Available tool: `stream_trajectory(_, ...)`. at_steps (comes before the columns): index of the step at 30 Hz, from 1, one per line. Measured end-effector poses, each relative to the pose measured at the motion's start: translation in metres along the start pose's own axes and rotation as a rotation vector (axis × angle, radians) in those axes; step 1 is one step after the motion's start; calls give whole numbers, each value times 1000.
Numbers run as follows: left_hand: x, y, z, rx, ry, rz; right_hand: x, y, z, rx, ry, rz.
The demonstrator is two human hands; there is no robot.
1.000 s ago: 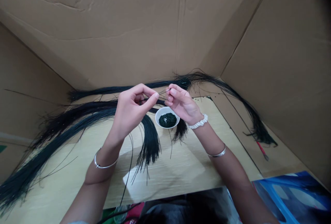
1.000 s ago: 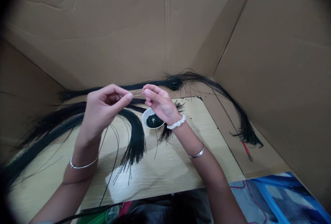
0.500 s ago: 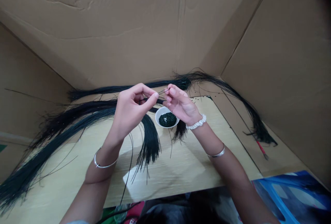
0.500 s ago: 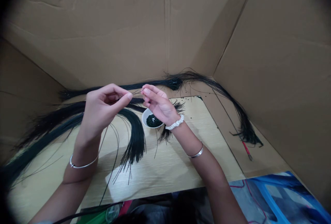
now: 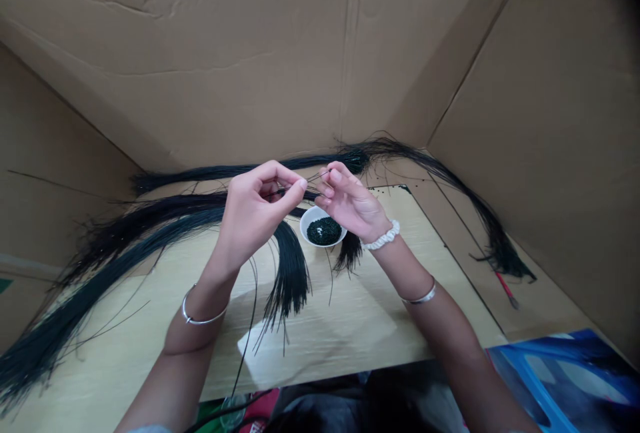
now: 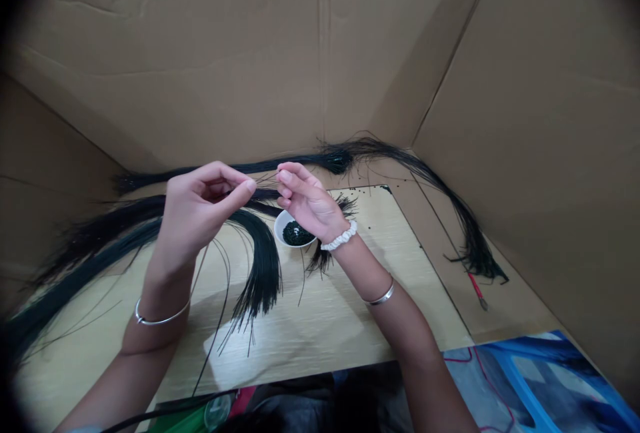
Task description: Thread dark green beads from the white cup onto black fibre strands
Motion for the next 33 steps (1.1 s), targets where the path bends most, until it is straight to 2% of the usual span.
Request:
stream_trajectory(9,0,-1,-1,-7,-6,6,-1,3,-10,-70,78,39)
stream_trajectory(18,-1,0,0,-28,-22,-3,-1,3,-10,-72,80,49)
stream_trajectory(26,-1,0,-2,-24,-7,18,4,-2,10,60,-123,-33)
stream_trajectory(33,0,-1,-3,-33,21,11,4,-5,19,112,-256,-35)
Point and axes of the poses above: each hand's wrist, its own y-axis towards the middle knuckle, its own x-axis out of the back of the hand, z = x × y, the point moved 10 cm from there along y, towards the middle knuckle, and after that the axes turned 10 degrees about -x, right-handed, at the moved point
